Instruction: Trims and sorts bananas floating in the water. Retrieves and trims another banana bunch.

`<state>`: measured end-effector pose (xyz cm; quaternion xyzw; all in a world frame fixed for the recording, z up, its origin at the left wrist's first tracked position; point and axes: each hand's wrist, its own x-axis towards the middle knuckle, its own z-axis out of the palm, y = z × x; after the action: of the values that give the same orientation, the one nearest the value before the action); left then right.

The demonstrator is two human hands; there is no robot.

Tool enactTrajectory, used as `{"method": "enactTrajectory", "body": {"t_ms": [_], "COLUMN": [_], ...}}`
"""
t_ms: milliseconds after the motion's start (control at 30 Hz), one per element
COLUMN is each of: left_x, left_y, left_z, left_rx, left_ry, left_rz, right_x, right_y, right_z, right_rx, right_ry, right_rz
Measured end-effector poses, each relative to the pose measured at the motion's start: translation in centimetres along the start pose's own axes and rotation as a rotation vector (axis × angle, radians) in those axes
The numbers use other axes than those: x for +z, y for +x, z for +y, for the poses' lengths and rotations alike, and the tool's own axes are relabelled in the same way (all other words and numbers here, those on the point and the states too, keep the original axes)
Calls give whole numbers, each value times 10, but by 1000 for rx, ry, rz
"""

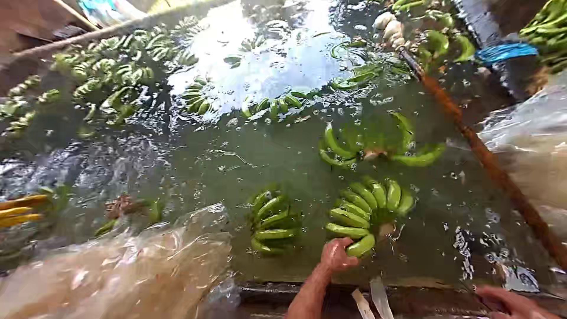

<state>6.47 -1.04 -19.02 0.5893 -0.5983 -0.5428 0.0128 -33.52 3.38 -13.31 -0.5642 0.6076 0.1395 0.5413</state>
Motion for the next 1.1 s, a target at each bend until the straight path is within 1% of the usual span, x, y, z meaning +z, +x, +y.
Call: {"method": "enactTrajectory", "body": {"t_ms": [100,167,233,300,367,433,500,600,633,700,800,933,1000,1100], "left_x": [-24,-36,-43,-43,-43,-38,-29,-18,-15,-17,-26,-41,-43,-35], "left_y": [4,8,17,24,27,30,31,28,27,23,13,8,8,9], "left_z": [-12,-19,-28,-31,-23,-20,-27,-32,-33,-34,-25,-34,-40,-46], "left_rx": [49,16,-69,-180,-281,-336,-304,-149,-95,-15,-41,-99,-99,-83], "left_ry": [-232,-224,-160,-159,-227,-326,-430,-481,-474,-482,-569,-563,-598,-708], "left_rz": [114,183,212,235,270,327,385,456,478,461,445,401,401,443], "right_x": [-3,-8,-12,-14,-12,-9,-6,-4,-4,-4,-4,0,0,-3], "right_y": [10,20,37,57,79,99,117,150,158,166,173,181,183,182], "right_z": [-12,-30,-47,-64,-83,-103,-120,-130,-134,-145,-159,-171,-174,-177], "right_rx": [-26,-45,-63,-51,-26,-6,-21,-65,-53,-16,18,16,-15,-32], "right_ry": [417,628,706,721,734,718,667,590,594,655,744,770,727,545], "right_rz": [120,187,241,265,277,287,290,302,302,299,265,241,234,246]}}
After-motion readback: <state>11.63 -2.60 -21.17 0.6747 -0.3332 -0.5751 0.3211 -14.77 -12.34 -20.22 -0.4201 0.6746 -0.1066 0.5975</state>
